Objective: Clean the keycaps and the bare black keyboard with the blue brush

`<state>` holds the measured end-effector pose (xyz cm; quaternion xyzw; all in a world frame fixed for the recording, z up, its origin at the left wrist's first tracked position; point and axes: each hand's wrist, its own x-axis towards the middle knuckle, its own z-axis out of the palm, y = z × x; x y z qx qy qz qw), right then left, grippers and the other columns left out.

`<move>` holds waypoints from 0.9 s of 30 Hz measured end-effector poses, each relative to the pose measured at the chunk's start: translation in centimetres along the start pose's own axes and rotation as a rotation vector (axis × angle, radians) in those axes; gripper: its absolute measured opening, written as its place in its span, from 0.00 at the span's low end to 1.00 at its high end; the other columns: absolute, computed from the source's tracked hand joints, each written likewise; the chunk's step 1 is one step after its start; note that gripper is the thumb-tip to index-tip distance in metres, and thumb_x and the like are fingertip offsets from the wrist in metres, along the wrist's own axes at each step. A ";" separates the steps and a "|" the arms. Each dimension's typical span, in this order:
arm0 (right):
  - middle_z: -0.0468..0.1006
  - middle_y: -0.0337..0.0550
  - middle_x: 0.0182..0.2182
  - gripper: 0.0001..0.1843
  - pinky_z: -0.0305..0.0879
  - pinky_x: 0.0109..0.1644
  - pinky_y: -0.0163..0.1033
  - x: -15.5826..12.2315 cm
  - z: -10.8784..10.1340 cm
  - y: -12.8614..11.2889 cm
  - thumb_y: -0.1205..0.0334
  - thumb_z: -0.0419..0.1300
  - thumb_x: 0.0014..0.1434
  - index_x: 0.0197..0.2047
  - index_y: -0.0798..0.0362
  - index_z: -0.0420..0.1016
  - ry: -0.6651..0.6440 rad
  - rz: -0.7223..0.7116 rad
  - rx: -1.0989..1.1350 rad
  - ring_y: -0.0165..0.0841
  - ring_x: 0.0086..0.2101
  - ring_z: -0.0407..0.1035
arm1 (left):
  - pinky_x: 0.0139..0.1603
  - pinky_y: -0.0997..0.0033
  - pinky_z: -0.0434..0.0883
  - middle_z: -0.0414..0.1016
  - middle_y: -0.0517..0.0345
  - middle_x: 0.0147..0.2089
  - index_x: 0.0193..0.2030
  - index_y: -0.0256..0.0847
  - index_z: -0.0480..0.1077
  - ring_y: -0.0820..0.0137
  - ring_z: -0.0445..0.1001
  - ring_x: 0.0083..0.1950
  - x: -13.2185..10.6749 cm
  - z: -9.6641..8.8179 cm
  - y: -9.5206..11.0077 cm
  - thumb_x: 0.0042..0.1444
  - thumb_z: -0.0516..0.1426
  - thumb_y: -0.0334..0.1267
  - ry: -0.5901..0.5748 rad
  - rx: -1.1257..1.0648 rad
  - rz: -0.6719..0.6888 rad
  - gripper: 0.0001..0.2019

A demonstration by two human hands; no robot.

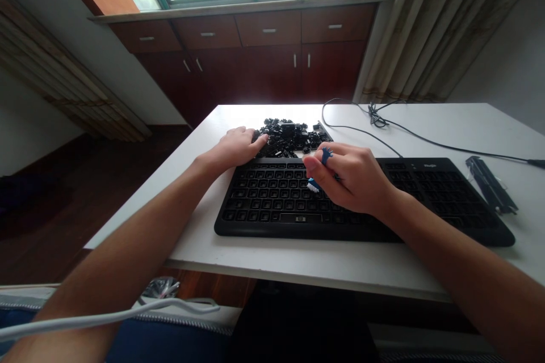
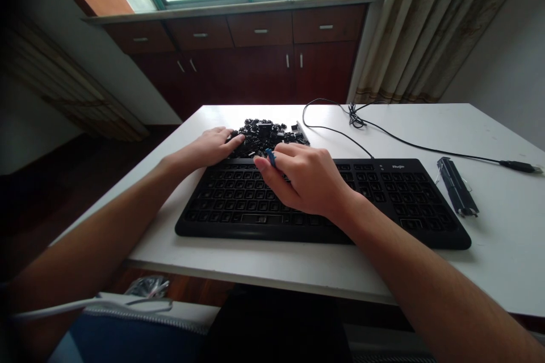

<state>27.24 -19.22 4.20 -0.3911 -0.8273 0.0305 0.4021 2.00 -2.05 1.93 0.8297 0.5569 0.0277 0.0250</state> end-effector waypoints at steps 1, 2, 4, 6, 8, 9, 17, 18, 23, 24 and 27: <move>0.77 0.45 0.26 0.27 0.61 0.33 0.38 0.0 0.0 0.0 0.53 0.49 0.77 0.27 0.55 0.70 0.001 -0.001 -0.003 0.28 0.28 0.69 | 0.67 0.47 0.67 0.73 0.31 0.64 0.64 0.30 0.73 0.43 0.70 0.66 0.0 0.0 0.0 0.69 0.39 0.65 0.000 -0.001 0.002 0.41; 0.76 0.45 0.26 0.27 0.61 0.33 0.37 0.0 0.0 0.0 0.53 0.49 0.77 0.27 0.55 0.70 0.000 -0.003 -0.005 0.28 0.28 0.69 | 0.67 0.47 0.67 0.73 0.31 0.64 0.65 0.29 0.73 0.43 0.70 0.66 0.0 -0.1 0.0 0.69 0.39 0.64 0.000 -0.001 0.004 0.41; 0.76 0.46 0.26 0.27 0.61 0.33 0.37 0.0 0.0 0.0 0.53 0.49 0.77 0.27 0.56 0.70 0.000 -0.008 -0.007 0.28 0.28 0.69 | 0.68 0.48 0.67 0.73 0.30 0.64 0.64 0.28 0.73 0.43 0.70 0.66 -0.1 -0.2 0.1 0.69 0.39 0.64 -0.002 -0.001 0.006 0.41; 0.76 0.46 0.26 0.27 0.61 0.33 0.37 0.0 0.0 0.1 0.53 0.49 0.77 0.26 0.56 0.70 0.003 -0.013 -0.011 0.28 0.28 0.69 | 0.68 0.48 0.67 0.74 0.31 0.64 0.64 0.29 0.73 0.43 0.71 0.66 -0.2 -0.2 0.2 0.69 0.39 0.63 -0.006 0.002 0.002 0.41; 0.76 0.45 0.26 0.28 0.60 0.32 0.37 0.0 0.1 0.1 0.53 0.49 0.77 0.26 0.56 0.69 0.009 -0.018 -0.019 0.27 0.27 0.68 | 0.68 0.48 0.67 0.74 0.33 0.64 0.64 0.31 0.73 0.43 0.70 0.66 -0.2 -0.2 0.3 0.69 0.39 0.63 -0.004 0.010 -0.006 0.40; 0.75 0.45 0.26 0.28 0.59 0.32 0.37 0.0 0.1 0.2 0.53 0.48 0.77 0.26 0.56 0.69 0.011 -0.020 -0.021 0.27 0.27 0.67 | 0.68 0.47 0.67 0.74 0.33 0.64 0.64 0.32 0.73 0.43 0.70 0.66 -0.1 -0.2 0.3 0.69 0.39 0.63 -0.002 0.014 -0.008 0.39; 0.76 0.45 0.26 0.28 0.59 0.32 0.37 0.0 0.1 0.2 0.53 0.48 0.77 0.26 0.56 0.70 0.004 -0.029 -0.029 0.28 0.27 0.68 | 0.68 0.48 0.67 0.74 0.32 0.65 0.64 0.30 0.73 0.44 0.70 0.67 -0.2 -0.3 0.4 0.70 0.39 0.62 -0.007 0.021 -0.012 0.40; 0.76 0.45 0.26 0.28 0.59 0.32 0.37 0.0 0.1 0.1 0.53 0.48 0.77 0.26 0.56 0.71 0.002 -0.030 -0.029 0.27 0.27 0.68 | 0.68 0.48 0.67 0.73 0.31 0.65 0.64 0.29 0.73 0.43 0.70 0.67 -0.2 -0.3 0.5 0.70 0.39 0.62 -0.007 0.021 -0.011 0.40; 0.76 0.45 0.25 0.28 0.59 0.33 0.37 0.0 0.1 0.1 0.53 0.48 0.77 0.27 0.56 0.71 0.002 -0.032 -0.027 0.28 0.27 0.68 | 0.69 0.49 0.66 0.73 0.31 0.65 0.65 0.28 0.72 0.44 0.70 0.68 -0.3 -0.3 0.5 0.70 0.39 0.62 -0.009 0.021 -0.012 0.41; 0.75 0.45 0.25 0.28 0.60 0.33 0.37 0.0 0.1 0.2 0.53 0.48 0.77 0.27 0.56 0.71 0.004 -0.033 -0.024 0.28 0.27 0.68 | 0.69 0.49 0.66 0.73 0.31 0.65 0.65 0.28 0.72 0.44 0.70 0.68 -0.3 -0.3 0.5 0.70 0.39 0.62 -0.009 0.022 -0.012 0.41; 0.75 0.44 0.25 0.28 0.60 0.32 0.37 0.0 0.2 0.2 0.53 0.48 0.77 0.26 0.56 0.70 0.008 -0.035 -0.022 0.27 0.27 0.68 | 0.69 0.49 0.67 0.73 0.31 0.65 0.66 0.28 0.72 0.44 0.70 0.68 -0.2 -0.2 0.4 0.70 0.38 0.63 -0.006 0.021 -0.014 0.41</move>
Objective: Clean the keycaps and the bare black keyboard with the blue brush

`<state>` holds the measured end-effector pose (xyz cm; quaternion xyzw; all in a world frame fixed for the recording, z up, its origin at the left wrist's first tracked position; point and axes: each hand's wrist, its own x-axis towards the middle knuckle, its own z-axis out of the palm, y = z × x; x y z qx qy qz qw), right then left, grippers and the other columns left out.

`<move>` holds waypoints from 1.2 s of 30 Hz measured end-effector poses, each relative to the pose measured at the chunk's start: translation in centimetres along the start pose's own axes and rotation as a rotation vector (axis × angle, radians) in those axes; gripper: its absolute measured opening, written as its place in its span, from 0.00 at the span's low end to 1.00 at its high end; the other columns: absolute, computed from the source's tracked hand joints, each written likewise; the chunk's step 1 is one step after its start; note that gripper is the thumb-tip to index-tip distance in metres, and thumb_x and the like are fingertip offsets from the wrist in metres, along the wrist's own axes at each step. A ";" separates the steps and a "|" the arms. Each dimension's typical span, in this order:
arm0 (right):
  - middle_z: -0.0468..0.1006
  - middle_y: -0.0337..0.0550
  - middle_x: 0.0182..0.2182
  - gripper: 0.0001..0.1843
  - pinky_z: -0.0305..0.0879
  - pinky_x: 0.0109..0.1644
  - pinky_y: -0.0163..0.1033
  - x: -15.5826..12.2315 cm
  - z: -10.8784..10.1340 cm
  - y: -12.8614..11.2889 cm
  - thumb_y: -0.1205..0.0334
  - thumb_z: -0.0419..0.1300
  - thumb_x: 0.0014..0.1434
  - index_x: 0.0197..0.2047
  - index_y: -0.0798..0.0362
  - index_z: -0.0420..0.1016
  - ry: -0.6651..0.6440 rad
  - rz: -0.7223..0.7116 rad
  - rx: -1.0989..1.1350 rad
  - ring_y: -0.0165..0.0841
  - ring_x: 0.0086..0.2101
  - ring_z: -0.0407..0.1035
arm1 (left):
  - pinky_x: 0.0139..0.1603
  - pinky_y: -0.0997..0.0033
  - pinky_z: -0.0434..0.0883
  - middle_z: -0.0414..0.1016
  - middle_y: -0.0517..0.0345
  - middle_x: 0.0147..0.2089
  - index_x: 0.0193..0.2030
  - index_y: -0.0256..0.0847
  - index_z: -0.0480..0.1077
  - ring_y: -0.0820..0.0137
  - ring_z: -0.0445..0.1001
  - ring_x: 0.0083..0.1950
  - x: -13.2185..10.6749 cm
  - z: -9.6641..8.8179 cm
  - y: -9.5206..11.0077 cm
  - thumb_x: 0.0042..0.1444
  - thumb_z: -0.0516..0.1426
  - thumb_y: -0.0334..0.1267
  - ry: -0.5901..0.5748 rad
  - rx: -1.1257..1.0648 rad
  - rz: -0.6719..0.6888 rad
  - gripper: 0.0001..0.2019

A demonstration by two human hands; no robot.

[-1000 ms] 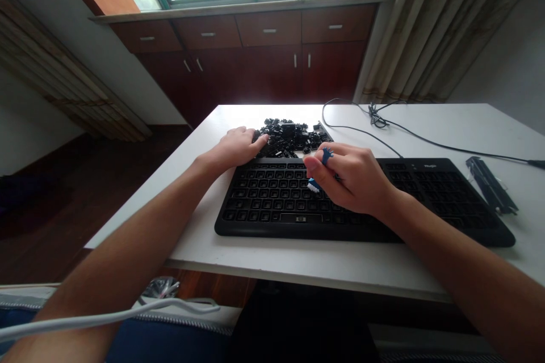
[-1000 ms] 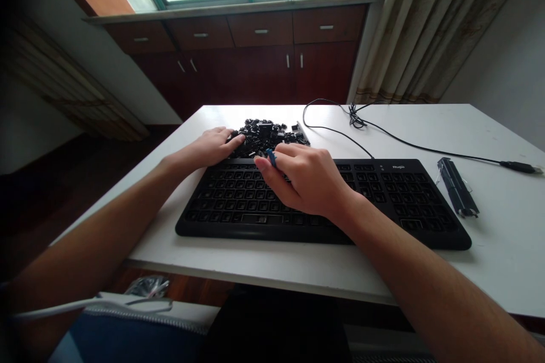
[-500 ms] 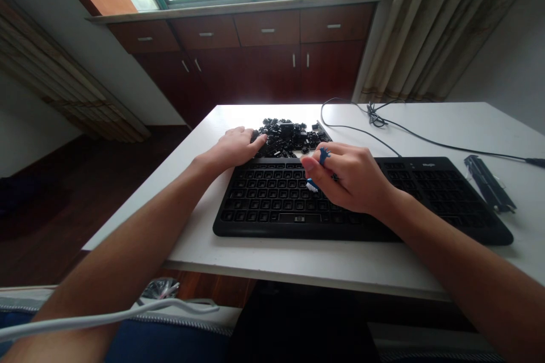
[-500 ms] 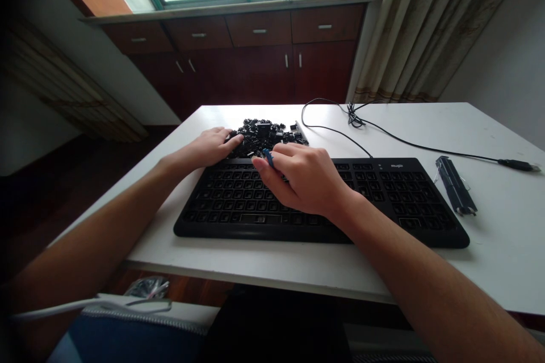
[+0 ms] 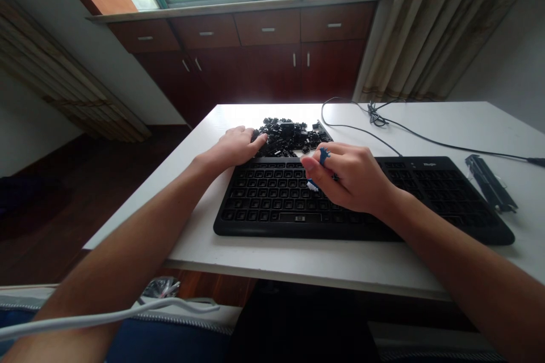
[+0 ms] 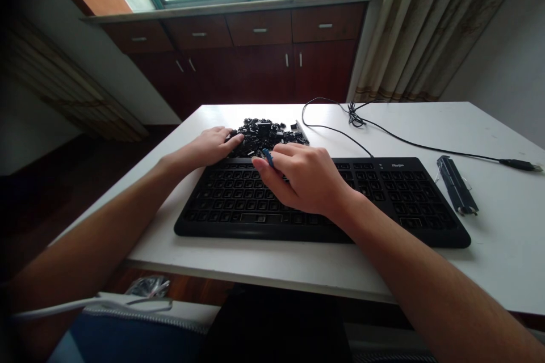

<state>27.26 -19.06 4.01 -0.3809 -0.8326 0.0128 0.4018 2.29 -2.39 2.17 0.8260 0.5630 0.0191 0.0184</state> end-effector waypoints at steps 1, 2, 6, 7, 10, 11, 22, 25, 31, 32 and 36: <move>0.75 0.44 0.25 0.28 0.60 0.32 0.37 0.0 0.0 0.0 0.53 0.48 0.77 0.26 0.56 0.70 0.000 0.000 0.000 0.27 0.27 0.68 | 0.69 0.48 0.67 0.73 0.31 0.65 0.66 0.29 0.72 0.44 0.69 0.68 0.1 0.0 0.0 0.70 0.38 0.63 0.001 -0.001 -0.002 0.41; 0.76 0.44 0.25 0.28 0.60 0.33 0.37 0.0 0.0 0.0 0.53 0.48 0.77 0.26 0.56 0.70 -0.002 0.001 0.000 0.28 0.27 0.69 | 0.69 0.48 0.67 0.73 0.31 0.65 0.66 0.29 0.72 0.43 0.69 0.68 0.1 0.1 -0.1 0.69 0.38 0.63 0.002 -0.003 -0.003 0.41; 0.75 0.44 0.25 0.28 0.60 0.33 0.37 0.0 0.0 0.0 0.53 0.48 0.77 0.26 0.56 0.70 -0.008 0.000 -0.002 0.28 0.27 0.69 | 0.68 0.47 0.67 0.73 0.32 0.65 0.65 0.30 0.72 0.43 0.69 0.68 0.2 0.2 -0.2 0.69 0.39 0.64 0.005 -0.007 -0.001 0.41; 0.75 0.44 0.25 0.28 0.60 0.32 0.37 0.0 0.0 0.0 0.53 0.48 0.77 0.26 0.56 0.70 -0.007 0.000 -0.004 0.27 0.27 0.69 | 0.68 0.47 0.67 0.73 0.32 0.65 0.65 0.30 0.72 0.42 0.69 0.68 0.2 0.2 -0.2 0.69 0.39 0.63 0.005 -0.007 0.000 0.41; 0.76 0.44 0.25 0.28 0.60 0.33 0.37 -0.1 0.0 0.0 0.53 0.48 0.77 0.26 0.56 0.70 -0.008 0.002 -0.004 0.28 0.27 0.69 | 0.68 0.47 0.67 0.73 0.31 0.65 0.65 0.29 0.72 0.43 0.69 0.68 0.2 0.2 -0.2 0.69 0.39 0.63 0.004 -0.001 0.000 0.41; 0.76 0.44 0.25 0.28 0.60 0.33 0.37 -0.1 0.0 0.1 0.53 0.48 0.77 0.26 0.56 0.71 -0.009 0.001 -0.003 0.28 0.28 0.69 | 0.68 0.47 0.67 0.73 0.31 0.65 0.65 0.29 0.72 0.43 0.69 0.68 0.2 0.2 -0.2 0.69 0.38 0.63 0.005 0.002 0.001 0.41; 0.74 0.41 0.24 0.26 0.56 0.31 0.36 -0.1 0.2 0.2 0.55 0.51 0.76 0.25 0.55 0.66 0.012 -0.031 -0.029 0.26 0.25 0.66 | 0.68 0.48 0.67 0.73 0.31 0.65 0.65 0.30 0.72 0.43 0.69 0.68 0.3 0.2 -0.2 0.69 0.38 0.64 0.003 -0.003 0.003 0.42; 0.74 0.41 0.24 0.26 0.56 0.31 0.36 -0.1 0.2 0.2 0.54 0.51 0.76 0.25 0.55 0.66 0.010 -0.028 -0.030 0.26 0.25 0.66 | 0.68 0.47 0.67 0.73 0.31 0.65 0.65 0.29 0.73 0.43 0.70 0.68 0.3 0.2 -0.3 0.69 0.38 0.64 0.003 -0.005 0.005 0.42; 0.76 0.44 0.25 0.28 0.60 0.33 0.37 -0.1 -0.1 0.0 0.52 0.48 0.77 0.27 0.56 0.72 -0.028 0.004 0.010 0.29 0.28 0.70 | 0.69 0.46 0.66 0.73 0.29 0.66 0.66 0.28 0.72 0.41 0.69 0.68 0.3 0.2 -0.3 0.69 0.38 0.64 0.004 -0.007 0.015 0.42; 0.77 0.45 0.25 0.29 0.60 0.34 0.38 -0.1 -0.1 0.0 0.52 0.47 0.77 0.27 0.56 0.73 -0.036 0.011 0.019 0.29 0.29 0.70 | 0.69 0.46 0.66 0.73 0.29 0.66 0.66 0.28 0.72 0.41 0.68 0.68 0.2 0.2 -0.3 0.69 0.38 0.64 0.003 -0.006 0.019 0.42; 0.76 0.44 0.25 0.31 0.61 0.36 0.39 -0.1 -0.2 -0.1 0.50 0.44 0.78 0.29 0.54 0.75 -0.036 0.028 0.042 0.30 0.29 0.70 | 0.68 0.45 0.66 0.73 0.32 0.66 0.66 0.30 0.72 0.42 0.68 0.68 0.2 0.1 -0.2 0.69 0.39 0.63 0.002 -0.008 0.011 0.41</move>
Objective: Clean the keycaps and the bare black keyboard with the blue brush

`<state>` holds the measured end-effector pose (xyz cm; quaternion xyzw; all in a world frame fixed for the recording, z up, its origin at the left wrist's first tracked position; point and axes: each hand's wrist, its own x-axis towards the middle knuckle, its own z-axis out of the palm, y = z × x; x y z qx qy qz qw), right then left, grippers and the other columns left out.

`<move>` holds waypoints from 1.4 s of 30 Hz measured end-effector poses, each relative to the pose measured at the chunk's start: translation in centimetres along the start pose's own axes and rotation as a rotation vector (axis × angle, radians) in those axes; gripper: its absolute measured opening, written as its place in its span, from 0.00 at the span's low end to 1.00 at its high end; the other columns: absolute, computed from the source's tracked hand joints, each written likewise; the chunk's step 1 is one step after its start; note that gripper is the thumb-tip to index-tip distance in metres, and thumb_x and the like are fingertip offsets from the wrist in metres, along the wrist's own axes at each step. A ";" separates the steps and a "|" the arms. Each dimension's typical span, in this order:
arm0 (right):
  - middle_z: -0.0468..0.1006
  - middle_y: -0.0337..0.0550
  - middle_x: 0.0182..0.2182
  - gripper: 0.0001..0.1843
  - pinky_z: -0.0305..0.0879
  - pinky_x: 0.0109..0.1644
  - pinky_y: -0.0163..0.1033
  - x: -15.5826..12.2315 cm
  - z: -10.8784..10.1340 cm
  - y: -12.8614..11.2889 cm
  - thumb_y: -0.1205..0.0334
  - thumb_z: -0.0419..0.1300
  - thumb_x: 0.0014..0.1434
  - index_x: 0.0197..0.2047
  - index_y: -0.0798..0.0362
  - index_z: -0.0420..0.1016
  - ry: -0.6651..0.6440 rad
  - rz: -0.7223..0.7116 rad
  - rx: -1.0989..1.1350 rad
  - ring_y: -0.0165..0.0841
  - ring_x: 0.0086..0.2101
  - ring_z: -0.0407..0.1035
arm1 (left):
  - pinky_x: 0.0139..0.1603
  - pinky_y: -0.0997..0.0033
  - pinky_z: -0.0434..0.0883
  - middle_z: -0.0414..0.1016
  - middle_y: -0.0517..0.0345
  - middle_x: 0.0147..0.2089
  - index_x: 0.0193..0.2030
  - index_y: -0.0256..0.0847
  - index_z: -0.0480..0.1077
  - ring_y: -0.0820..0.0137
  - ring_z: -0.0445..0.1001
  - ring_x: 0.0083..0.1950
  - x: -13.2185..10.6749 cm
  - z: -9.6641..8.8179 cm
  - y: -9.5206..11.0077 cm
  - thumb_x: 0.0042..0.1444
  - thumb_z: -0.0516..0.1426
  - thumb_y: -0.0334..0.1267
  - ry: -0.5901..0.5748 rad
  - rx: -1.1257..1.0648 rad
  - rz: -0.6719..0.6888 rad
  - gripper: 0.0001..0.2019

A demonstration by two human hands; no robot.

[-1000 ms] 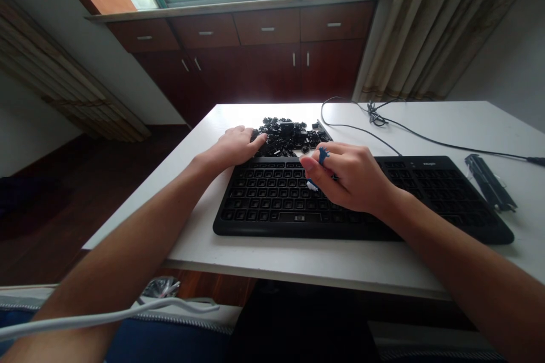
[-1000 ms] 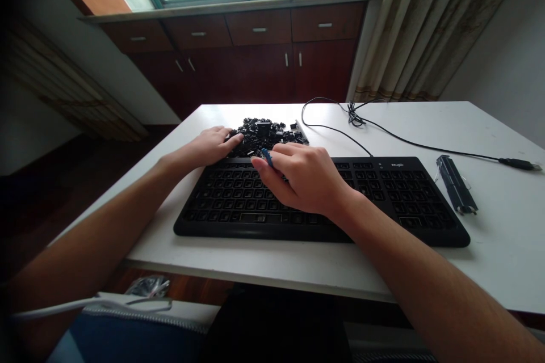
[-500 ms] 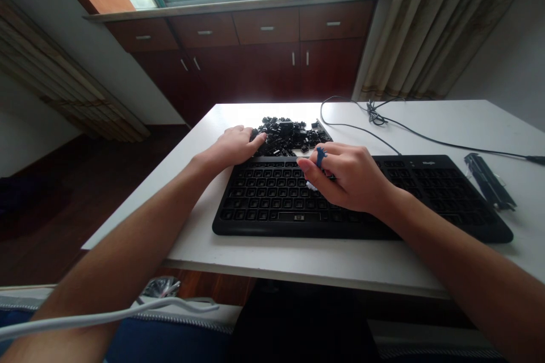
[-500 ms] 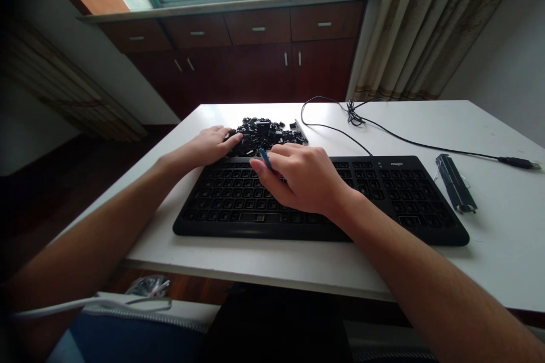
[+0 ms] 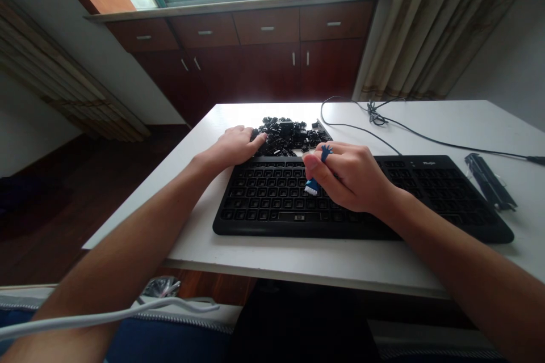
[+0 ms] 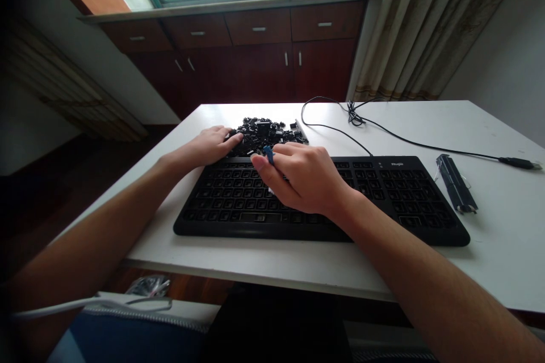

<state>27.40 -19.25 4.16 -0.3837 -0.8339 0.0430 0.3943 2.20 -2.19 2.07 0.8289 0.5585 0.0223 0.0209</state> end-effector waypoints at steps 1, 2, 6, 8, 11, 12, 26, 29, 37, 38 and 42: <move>0.76 0.44 0.25 0.32 0.61 0.36 0.39 0.0 0.0 0.0 0.49 0.43 0.79 0.29 0.54 0.75 0.004 0.001 0.002 0.30 0.29 0.70 | 0.68 0.45 0.66 0.73 0.32 0.66 0.66 0.31 0.72 0.42 0.68 0.68 0.0 0.0 0.0 0.69 0.39 0.63 0.001 -0.002 -0.002 0.41; 0.76 0.43 0.25 0.32 0.61 0.36 0.39 0.0 0.0 0.0 0.49 0.43 0.79 0.30 0.54 0.76 0.007 0.003 0.002 0.30 0.29 0.70 | 0.68 0.45 0.66 0.73 0.32 0.66 0.66 0.31 0.72 0.42 0.68 0.68 -0.1 0.0 0.1 0.69 0.39 0.63 0.001 -0.005 -0.003 0.41; 0.77 0.45 0.26 0.31 0.61 0.36 0.39 0.0 0.2 0.1 0.50 0.45 0.78 0.30 0.55 0.78 -0.002 0.021 -0.046 0.30 0.29 0.71 | 0.69 0.47 0.65 0.72 0.30 0.66 0.67 0.28 0.71 0.42 0.68 0.69 -0.2 -0.2 0.3 0.69 0.39 0.63 -0.005 -0.005 0.001 0.42; 0.79 0.46 0.27 0.30 0.62 0.36 0.39 0.0 0.2 0.2 0.51 0.46 0.78 0.31 0.57 0.79 0.003 0.024 -0.081 0.30 0.30 0.72 | 0.69 0.48 0.65 0.72 0.30 0.66 0.67 0.28 0.71 0.42 0.68 0.69 -0.3 -0.3 0.4 0.69 0.39 0.63 -0.010 -0.003 -0.001 0.42; 0.80 0.47 0.29 0.29 0.62 0.35 0.38 0.0 0.2 0.2 0.52 0.47 0.78 0.32 0.57 0.80 0.036 0.015 -0.115 0.30 0.30 0.72 | 0.69 0.47 0.66 0.73 0.31 0.66 0.66 0.30 0.72 0.42 0.69 0.68 -0.3 -0.3 0.4 0.69 0.39 0.63 -0.009 -0.008 -0.012 0.41; 0.79 0.47 0.29 0.29 0.62 0.35 0.38 0.1 0.2 0.2 0.52 0.47 0.78 0.32 0.57 0.80 0.044 0.015 -0.117 0.29 0.30 0.72 | 0.68 0.47 0.66 0.73 0.31 0.65 0.66 0.30 0.72 0.42 0.69 0.68 -0.3 -0.3 0.4 0.69 0.39 0.63 -0.007 -0.009 -0.015 0.40; 0.75 0.44 0.25 0.32 0.61 0.35 0.38 0.0 0.1 0.1 0.50 0.45 0.78 0.29 0.55 0.77 0.031 0.013 -0.041 0.30 0.29 0.70 | 0.69 0.48 0.66 0.73 0.31 0.65 0.66 0.29 0.72 0.43 0.69 0.68 -0.2 -0.2 0.3 0.69 0.39 0.63 0.000 -0.006 -0.007 0.41; 0.77 0.45 0.26 0.30 0.62 0.35 0.38 0.0 0.2 0.2 0.51 0.47 0.78 0.30 0.56 0.78 0.037 0.021 -0.090 0.30 0.29 0.71 | 0.69 0.48 0.66 0.72 0.30 0.66 0.66 0.29 0.71 0.43 0.69 0.68 -0.3 -0.3 0.4 0.69 0.38 0.63 -0.008 0.000 -0.011 0.42; 0.79 0.46 0.28 0.28 0.64 0.38 0.39 0.1 0.1 0.1 0.53 0.48 0.77 0.31 0.56 0.79 0.047 0.020 -0.077 0.31 0.31 0.72 | 0.67 0.47 0.67 0.75 0.32 0.63 0.64 0.33 0.74 0.43 0.71 0.66 -0.1 -0.1 0.1 0.69 0.40 0.63 0.005 -0.006 -0.005 0.39; 0.78 0.46 0.28 0.28 0.64 0.38 0.39 0.1 0.0 0.0 0.53 0.47 0.78 0.31 0.56 0.78 0.045 0.019 -0.058 0.31 0.31 0.72 | 0.67 0.47 0.67 0.75 0.32 0.63 0.64 0.33 0.74 0.43 0.71 0.65 -0.1 -0.1 0.1 0.69 0.40 0.63 0.007 -0.002 -0.005 0.39; 0.77 0.45 0.26 0.29 0.63 0.37 0.39 0.1 -0.3 -0.2 0.53 0.45 0.78 0.31 0.55 0.77 0.033 -0.001 0.021 0.31 0.30 0.71 | 0.67 0.47 0.67 0.75 0.33 0.63 0.64 0.33 0.74 0.44 0.71 0.66 -0.1 0.0 -0.1 0.69 0.39 0.64 0.009 0.005 0.001 0.40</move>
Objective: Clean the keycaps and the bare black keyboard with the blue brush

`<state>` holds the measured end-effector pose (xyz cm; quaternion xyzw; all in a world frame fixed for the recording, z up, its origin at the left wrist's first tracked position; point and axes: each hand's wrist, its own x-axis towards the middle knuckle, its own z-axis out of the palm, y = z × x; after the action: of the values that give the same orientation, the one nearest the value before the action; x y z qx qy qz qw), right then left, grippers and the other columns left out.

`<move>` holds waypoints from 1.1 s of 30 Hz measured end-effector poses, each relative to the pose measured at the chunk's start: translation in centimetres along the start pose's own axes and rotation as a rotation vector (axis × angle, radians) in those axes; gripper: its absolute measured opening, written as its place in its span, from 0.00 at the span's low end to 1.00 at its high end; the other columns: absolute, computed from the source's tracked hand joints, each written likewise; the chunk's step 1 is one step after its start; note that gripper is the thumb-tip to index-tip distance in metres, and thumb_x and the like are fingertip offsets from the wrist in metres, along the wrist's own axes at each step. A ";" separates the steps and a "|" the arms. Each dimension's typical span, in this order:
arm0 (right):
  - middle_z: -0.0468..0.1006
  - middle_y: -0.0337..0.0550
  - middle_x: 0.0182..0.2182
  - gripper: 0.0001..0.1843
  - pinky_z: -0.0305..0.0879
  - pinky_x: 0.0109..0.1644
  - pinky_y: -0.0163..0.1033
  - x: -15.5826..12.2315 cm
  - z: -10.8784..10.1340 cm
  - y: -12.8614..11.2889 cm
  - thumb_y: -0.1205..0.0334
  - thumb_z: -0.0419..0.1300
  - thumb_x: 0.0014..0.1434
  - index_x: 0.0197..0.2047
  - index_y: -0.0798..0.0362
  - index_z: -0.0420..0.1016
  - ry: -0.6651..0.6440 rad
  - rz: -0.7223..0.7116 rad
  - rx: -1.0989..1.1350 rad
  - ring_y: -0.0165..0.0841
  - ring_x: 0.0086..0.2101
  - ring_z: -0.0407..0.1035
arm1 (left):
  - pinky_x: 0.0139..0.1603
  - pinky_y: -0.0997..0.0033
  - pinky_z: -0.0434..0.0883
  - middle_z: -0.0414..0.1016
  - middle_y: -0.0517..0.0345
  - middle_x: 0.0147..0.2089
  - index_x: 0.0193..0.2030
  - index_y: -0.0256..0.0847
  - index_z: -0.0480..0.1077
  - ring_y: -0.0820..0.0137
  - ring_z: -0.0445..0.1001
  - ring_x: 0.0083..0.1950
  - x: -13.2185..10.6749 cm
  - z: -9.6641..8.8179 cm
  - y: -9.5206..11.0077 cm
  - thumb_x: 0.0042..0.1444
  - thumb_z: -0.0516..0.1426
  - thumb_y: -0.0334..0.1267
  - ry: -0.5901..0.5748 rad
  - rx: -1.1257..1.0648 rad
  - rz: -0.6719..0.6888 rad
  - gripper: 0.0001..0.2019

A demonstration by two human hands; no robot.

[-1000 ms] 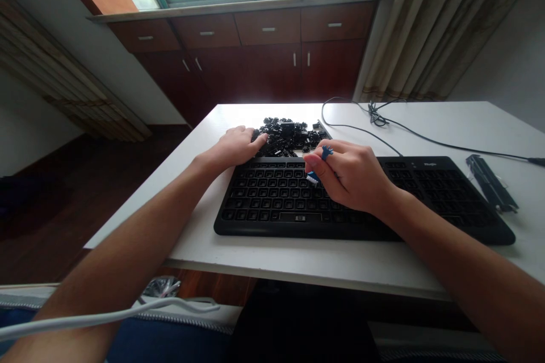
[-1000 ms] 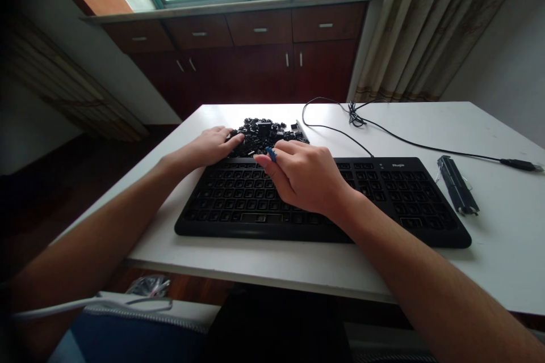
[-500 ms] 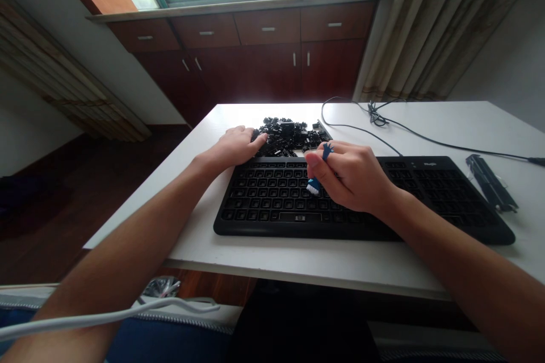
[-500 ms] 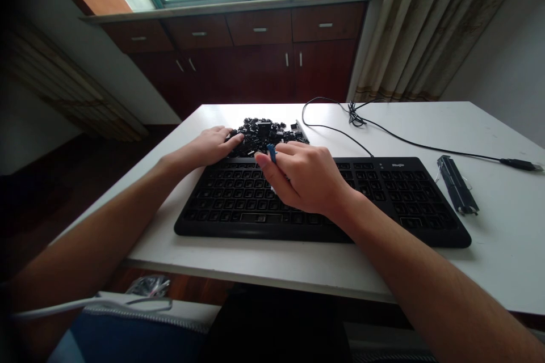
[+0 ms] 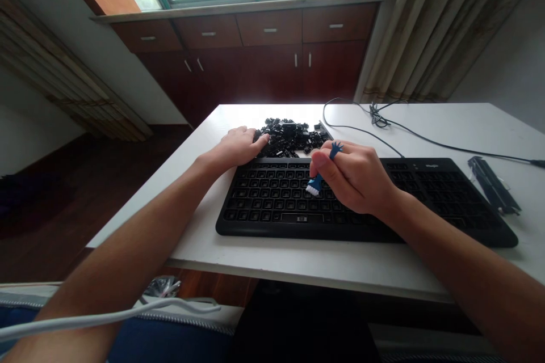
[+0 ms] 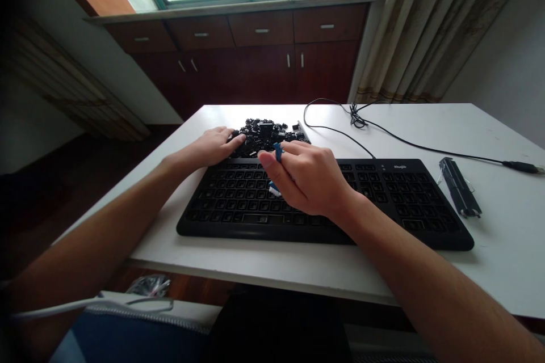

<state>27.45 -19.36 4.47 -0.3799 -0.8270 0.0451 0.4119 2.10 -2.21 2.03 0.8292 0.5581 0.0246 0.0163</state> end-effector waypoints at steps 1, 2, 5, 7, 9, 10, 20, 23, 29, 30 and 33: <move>0.77 0.45 0.27 0.30 0.63 0.37 0.39 0.0 0.0 0.0 0.53 0.45 0.79 0.31 0.55 0.77 -0.001 -0.004 0.011 0.30 0.30 0.71 | 0.67 0.47 0.67 0.75 0.33 0.63 0.64 0.33 0.74 0.43 0.70 0.66 0.0 0.0 0.0 0.69 0.39 0.64 0.000 -0.002 0.002 0.40; 0.77 0.45 0.27 0.30 0.63 0.37 0.39 0.0 0.0 0.0 0.52 0.44 0.79 0.31 0.55 0.77 -0.001 -0.006 0.016 0.30 0.30 0.70 | 0.67 0.47 0.67 0.74 0.33 0.63 0.64 0.33 0.74 0.43 0.70 0.66 0.0 0.1 -0.1 0.69 0.39 0.64 0.000 -0.003 0.003 0.40; 0.77 0.44 0.26 0.31 0.62 0.36 0.39 -0.1 0.1 0.0 0.50 0.44 0.79 0.31 0.55 0.77 -0.006 0.003 0.009 0.30 0.29 0.70 | 0.67 0.47 0.67 0.74 0.32 0.63 0.64 0.32 0.74 0.43 0.70 0.66 0.0 0.1 -0.1 0.69 0.39 0.65 0.000 -0.003 0.005 0.41; 0.76 0.44 0.25 0.32 0.62 0.36 0.39 -0.1 0.3 0.2 0.49 0.44 0.79 0.30 0.55 0.77 -0.008 0.014 -0.014 0.30 0.29 0.70 | 0.66 0.47 0.68 0.75 0.31 0.62 0.64 0.32 0.74 0.43 0.71 0.65 -0.1 0.0 0.0 0.69 0.39 0.64 -0.001 -0.006 0.002 0.41; 0.76 0.44 0.26 0.31 0.62 0.36 0.39 -0.1 0.5 0.3 0.50 0.46 0.78 0.31 0.55 0.78 -0.004 0.025 -0.050 0.30 0.29 0.70 | 0.66 0.47 0.68 0.75 0.31 0.61 0.63 0.32 0.74 0.43 0.71 0.65 -0.2 -0.1 0.2 0.69 0.39 0.64 0.000 -0.011 -0.001 0.40; 0.77 0.45 0.26 0.30 0.62 0.36 0.39 -0.1 0.6 0.3 0.50 0.46 0.78 0.31 0.55 0.78 -0.001 0.028 -0.071 0.30 0.29 0.70 | 0.66 0.46 0.67 0.75 0.31 0.61 0.63 0.32 0.74 0.42 0.71 0.65 -0.2 -0.2 0.2 0.69 0.39 0.64 0.000 -0.015 -0.002 0.40; 0.78 0.46 0.29 0.27 0.65 0.40 0.40 -0.1 0.6 0.4 0.53 0.49 0.77 0.32 0.56 0.78 0.023 0.033 -0.131 0.32 0.33 0.73 | 0.67 0.48 0.67 0.74 0.32 0.63 0.64 0.32 0.73 0.44 0.71 0.66 -0.1 0.1 0.0 0.69 0.39 0.64 0.002 -0.018 0.000 0.40; 0.78 0.45 0.27 0.27 0.64 0.39 0.39 -0.1 0.5 0.3 0.53 0.48 0.78 0.31 0.55 0.77 0.034 0.014 -0.076 0.32 0.32 0.72 | 0.66 0.48 0.67 0.74 0.31 0.63 0.64 0.31 0.73 0.44 0.71 0.65 -0.1 0.1 0.0 0.69 0.39 0.65 -0.001 -0.020 0.002 0.41; 0.78 0.46 0.28 0.27 0.64 0.38 0.40 -0.1 0.2 0.1 0.57 0.47 0.78 0.32 0.56 0.78 0.031 -0.049 0.019 0.30 0.30 0.70 | 0.66 0.48 0.67 0.74 0.32 0.64 0.64 0.31 0.73 0.44 0.70 0.66 -0.2 -0.1 0.2 0.70 0.39 0.62 -0.004 -0.016 0.002 0.39; 0.78 0.46 0.28 0.27 0.64 0.38 0.40 -0.2 0.2 0.1 0.57 0.47 0.78 0.32 0.56 0.78 0.028 -0.056 0.027 0.30 0.30 0.70 | 0.66 0.48 0.67 0.74 0.33 0.64 0.64 0.32 0.73 0.44 0.70 0.66 -0.3 -0.2 0.3 0.70 0.39 0.62 -0.005 -0.014 -0.003 0.39; 0.78 0.45 0.27 0.27 0.65 0.39 0.40 -0.2 0.3 0.2 0.56 0.47 0.78 0.32 0.55 0.78 0.001 -0.040 0.021 0.31 0.31 0.71 | 0.66 0.48 0.67 0.74 0.32 0.64 0.64 0.31 0.73 0.43 0.70 0.66 -0.3 -0.3 0.4 0.70 0.39 0.62 -0.006 -0.010 -0.005 0.39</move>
<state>27.45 -19.25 4.08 -0.3591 -0.8338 0.0455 0.4169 2.33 -2.65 2.30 0.8277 0.5602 0.0249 0.0221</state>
